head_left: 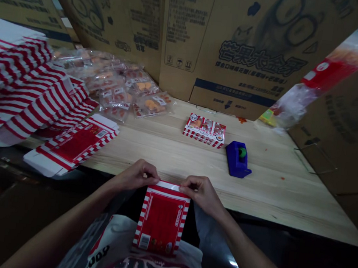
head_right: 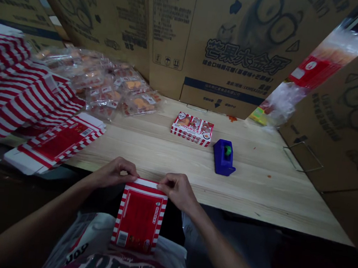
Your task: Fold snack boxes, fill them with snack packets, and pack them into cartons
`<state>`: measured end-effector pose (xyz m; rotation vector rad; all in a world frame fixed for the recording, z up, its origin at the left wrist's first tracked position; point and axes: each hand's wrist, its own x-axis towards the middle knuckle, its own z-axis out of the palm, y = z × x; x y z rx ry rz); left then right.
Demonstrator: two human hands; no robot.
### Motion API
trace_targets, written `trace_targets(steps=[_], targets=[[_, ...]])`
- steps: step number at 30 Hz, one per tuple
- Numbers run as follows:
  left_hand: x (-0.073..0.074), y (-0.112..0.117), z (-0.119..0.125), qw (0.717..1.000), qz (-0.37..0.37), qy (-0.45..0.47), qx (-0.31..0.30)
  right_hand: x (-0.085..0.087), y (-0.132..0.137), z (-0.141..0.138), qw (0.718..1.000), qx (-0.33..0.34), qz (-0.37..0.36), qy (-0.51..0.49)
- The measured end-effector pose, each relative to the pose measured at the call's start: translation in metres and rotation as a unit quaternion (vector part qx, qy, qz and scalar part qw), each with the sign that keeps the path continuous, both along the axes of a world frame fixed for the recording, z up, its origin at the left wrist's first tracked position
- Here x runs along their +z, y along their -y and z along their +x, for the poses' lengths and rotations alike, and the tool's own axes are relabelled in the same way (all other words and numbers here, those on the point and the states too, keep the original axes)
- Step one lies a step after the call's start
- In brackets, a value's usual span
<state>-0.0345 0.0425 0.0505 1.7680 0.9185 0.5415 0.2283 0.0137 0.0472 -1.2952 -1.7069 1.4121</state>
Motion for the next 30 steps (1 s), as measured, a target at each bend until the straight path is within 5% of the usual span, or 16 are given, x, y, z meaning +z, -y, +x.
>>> trace_targets(steps=[4,8,13,17,20,25,30], targets=[[0.001,0.014,-0.004,0.996,0.079,0.021,-0.027,-0.003,0.016,0.001,0.990,-0.009,0.140,0.011],[-0.014,0.029,0.001,0.993,0.106,0.047,0.038,-0.021,0.033,-0.003,0.973,-0.079,0.217,-0.008],[-0.041,0.044,0.017,0.983,0.095,0.066,0.142,-0.042,0.050,-0.018,0.968,-0.171,0.184,-0.019],[-0.048,0.048,0.025,0.968,0.032,0.121,0.218,-0.042,0.041,-0.009,0.976,-0.166,0.128,-0.059],[-0.051,0.048,0.028,0.955,-0.023,0.150,0.256,-0.035,0.012,0.032,0.955,-0.244,0.160,-0.048],[-0.060,0.045,0.037,0.953,-0.026,0.138,0.268,-0.026,-0.043,0.145,0.821,-0.512,0.240,0.081],[-0.055,0.048,0.043,0.943,-0.127,0.118,0.283,-0.047,-0.066,0.193,0.841,-0.505,0.177,0.079]])
